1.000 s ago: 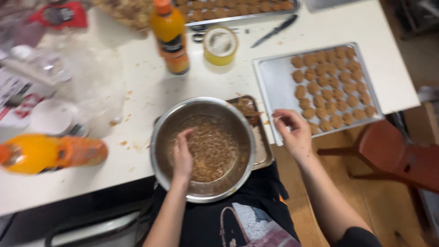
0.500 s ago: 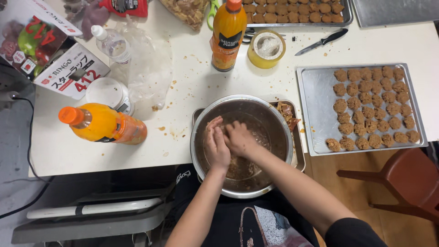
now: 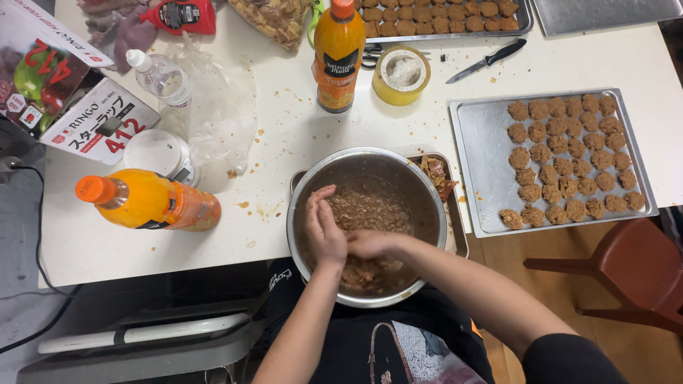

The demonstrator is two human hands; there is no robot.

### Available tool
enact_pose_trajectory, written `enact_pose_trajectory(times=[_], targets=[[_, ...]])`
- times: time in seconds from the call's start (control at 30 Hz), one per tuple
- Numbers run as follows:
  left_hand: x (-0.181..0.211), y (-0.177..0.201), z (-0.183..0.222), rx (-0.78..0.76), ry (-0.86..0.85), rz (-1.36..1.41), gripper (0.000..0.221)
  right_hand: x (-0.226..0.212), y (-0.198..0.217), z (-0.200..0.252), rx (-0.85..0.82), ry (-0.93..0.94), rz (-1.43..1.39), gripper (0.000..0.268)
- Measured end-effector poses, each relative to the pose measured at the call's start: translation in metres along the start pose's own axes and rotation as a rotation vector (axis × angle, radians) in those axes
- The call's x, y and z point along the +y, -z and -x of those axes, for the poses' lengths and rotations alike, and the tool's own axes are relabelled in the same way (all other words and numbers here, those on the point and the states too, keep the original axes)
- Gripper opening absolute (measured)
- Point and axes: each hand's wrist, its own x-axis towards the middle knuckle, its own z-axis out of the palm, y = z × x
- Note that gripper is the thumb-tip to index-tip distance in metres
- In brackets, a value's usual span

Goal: The person pours liquid from a bottle into a bowl of ingredients and mixes them by hand. They then form the mixture into small balls and place them onto a baking tray.

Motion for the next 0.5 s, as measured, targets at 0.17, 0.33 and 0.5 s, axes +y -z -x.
enact_pose_trajectory(times=[0.17,0.33,0.5], targets=[[0.002,0.001,-0.001,0.022,0.109,0.085,0.043,-0.020,0.023,0.049,0.199,0.079,-0.876,0.056],[0.001,-0.006,-0.001,-0.092,0.197,-0.031,0.047,-0.026,0.033,0.080,0.209,0.288,-1.314,0.071],[0.006,-0.007,-0.003,-0.159,0.276,-0.059,0.052,0.001,0.044,0.060,0.370,0.413,-1.552,0.059]])
